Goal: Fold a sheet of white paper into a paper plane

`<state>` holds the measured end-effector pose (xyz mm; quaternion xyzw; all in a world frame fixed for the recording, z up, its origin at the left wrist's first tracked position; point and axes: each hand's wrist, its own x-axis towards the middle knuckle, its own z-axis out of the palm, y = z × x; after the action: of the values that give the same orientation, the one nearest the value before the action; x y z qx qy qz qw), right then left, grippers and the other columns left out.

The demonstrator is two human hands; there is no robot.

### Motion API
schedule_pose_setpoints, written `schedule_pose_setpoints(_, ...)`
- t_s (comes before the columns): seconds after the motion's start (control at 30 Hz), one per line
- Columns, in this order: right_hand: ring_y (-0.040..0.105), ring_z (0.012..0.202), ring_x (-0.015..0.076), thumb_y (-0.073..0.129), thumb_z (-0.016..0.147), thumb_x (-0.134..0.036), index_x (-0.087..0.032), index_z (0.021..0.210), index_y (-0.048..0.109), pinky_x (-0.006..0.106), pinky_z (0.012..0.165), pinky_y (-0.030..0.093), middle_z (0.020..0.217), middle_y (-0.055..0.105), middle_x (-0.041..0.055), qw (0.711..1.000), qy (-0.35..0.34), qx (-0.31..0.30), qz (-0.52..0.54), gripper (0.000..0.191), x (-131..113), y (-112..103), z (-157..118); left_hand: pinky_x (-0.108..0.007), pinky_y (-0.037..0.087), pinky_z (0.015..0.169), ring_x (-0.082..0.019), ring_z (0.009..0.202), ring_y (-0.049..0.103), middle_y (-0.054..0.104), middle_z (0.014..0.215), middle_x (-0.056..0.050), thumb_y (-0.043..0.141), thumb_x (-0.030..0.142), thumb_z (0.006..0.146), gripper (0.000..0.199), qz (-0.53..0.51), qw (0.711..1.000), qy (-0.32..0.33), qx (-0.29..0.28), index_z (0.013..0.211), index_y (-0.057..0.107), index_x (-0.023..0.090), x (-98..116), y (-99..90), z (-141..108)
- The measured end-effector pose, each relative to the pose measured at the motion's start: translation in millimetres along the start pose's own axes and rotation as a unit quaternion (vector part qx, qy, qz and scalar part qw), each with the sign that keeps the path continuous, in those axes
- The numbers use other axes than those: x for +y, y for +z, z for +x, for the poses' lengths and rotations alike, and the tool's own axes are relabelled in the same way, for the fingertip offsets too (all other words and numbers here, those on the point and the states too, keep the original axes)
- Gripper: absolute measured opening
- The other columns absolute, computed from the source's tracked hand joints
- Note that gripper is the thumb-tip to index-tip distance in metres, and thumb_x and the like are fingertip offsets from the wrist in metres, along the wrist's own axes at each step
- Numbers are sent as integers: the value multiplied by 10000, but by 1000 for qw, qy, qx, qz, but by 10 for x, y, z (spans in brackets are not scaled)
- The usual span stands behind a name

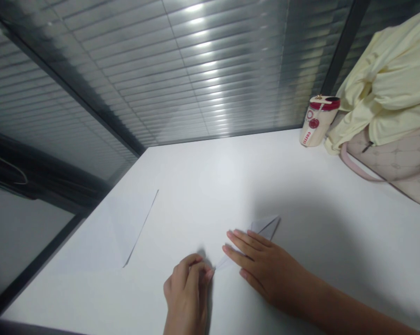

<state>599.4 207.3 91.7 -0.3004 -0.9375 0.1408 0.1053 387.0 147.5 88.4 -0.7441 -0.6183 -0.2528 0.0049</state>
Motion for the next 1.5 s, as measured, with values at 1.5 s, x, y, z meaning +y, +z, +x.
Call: schedule_pose_setpoints(1.5, 275, 1387, 182, 421, 942, -188, -168, 1454, 306, 351, 1139, 288, 1504, 332, 58, 997, -26, 50, -45, 525, -7, 31, 15, -281, 479, 906, -196, 1130, 595, 638, 1250, -57, 436, 483, 913, 504, 116, 964, 239, -23, 1224, 576, 112, 165, 8, -158)
